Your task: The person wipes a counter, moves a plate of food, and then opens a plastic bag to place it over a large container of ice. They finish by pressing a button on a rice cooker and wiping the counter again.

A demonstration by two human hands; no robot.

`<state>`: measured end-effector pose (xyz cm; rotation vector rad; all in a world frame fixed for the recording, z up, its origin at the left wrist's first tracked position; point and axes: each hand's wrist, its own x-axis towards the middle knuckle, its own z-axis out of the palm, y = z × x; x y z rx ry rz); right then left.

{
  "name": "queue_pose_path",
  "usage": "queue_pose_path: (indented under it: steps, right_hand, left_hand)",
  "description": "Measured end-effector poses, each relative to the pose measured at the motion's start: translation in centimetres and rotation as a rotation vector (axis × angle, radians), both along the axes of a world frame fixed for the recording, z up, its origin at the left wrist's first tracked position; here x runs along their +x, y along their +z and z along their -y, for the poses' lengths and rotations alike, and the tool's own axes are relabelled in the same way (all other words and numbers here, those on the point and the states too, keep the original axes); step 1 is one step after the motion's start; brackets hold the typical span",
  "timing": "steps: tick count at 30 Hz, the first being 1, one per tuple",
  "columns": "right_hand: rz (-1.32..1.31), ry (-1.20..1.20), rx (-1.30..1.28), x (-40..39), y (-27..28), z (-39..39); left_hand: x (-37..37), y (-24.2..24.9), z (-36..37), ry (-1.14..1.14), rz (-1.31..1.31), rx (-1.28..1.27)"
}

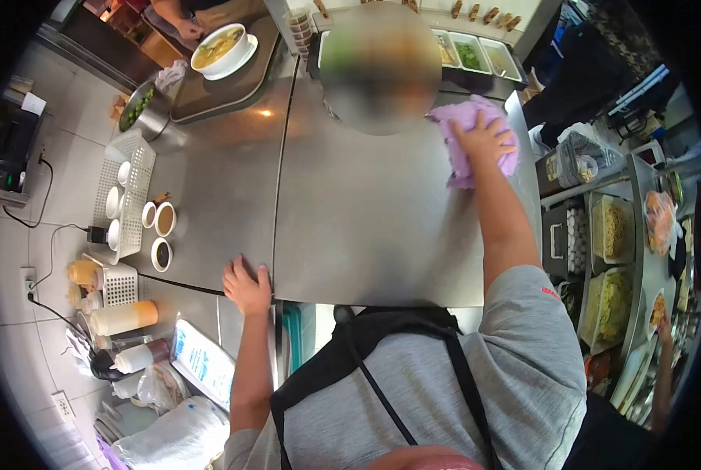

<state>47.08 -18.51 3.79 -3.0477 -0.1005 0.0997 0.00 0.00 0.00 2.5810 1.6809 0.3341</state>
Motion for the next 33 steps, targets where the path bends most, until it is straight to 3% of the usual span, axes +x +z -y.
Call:
queue_pose_path:
  steps: [2, 3, 8, 13, 33]
  right_hand:
    - [0.035, -0.125, 0.015, 1.6, 1.5, 1.3]
    - [-0.032, -0.171, 0.011, 3.7, -2.6, 0.0]
    - [-0.018, -0.377, 0.088, 12.1, -2.8, 2.7]
    - [-0.156, -0.343, 0.208, 13.1, -2.6, 5.9]
    - [-0.076, -0.445, 0.127, -9.7, -2.8, 20.1]
  left_hand:
    - [-1.4, 0.2, 1.0, -0.020, 0.026, 0.019]
    - [-1.0, 1.0, -0.7, -0.025, -0.062, 0.023]
    - [0.8, -0.8, -1.0, -0.064, -0.024, 0.036]
    - [0.8, -1.0, -0.9, -0.056, -0.028, 0.033]
    - [-0.1, -0.9, -0.3, -0.093, -0.008, 0.068]
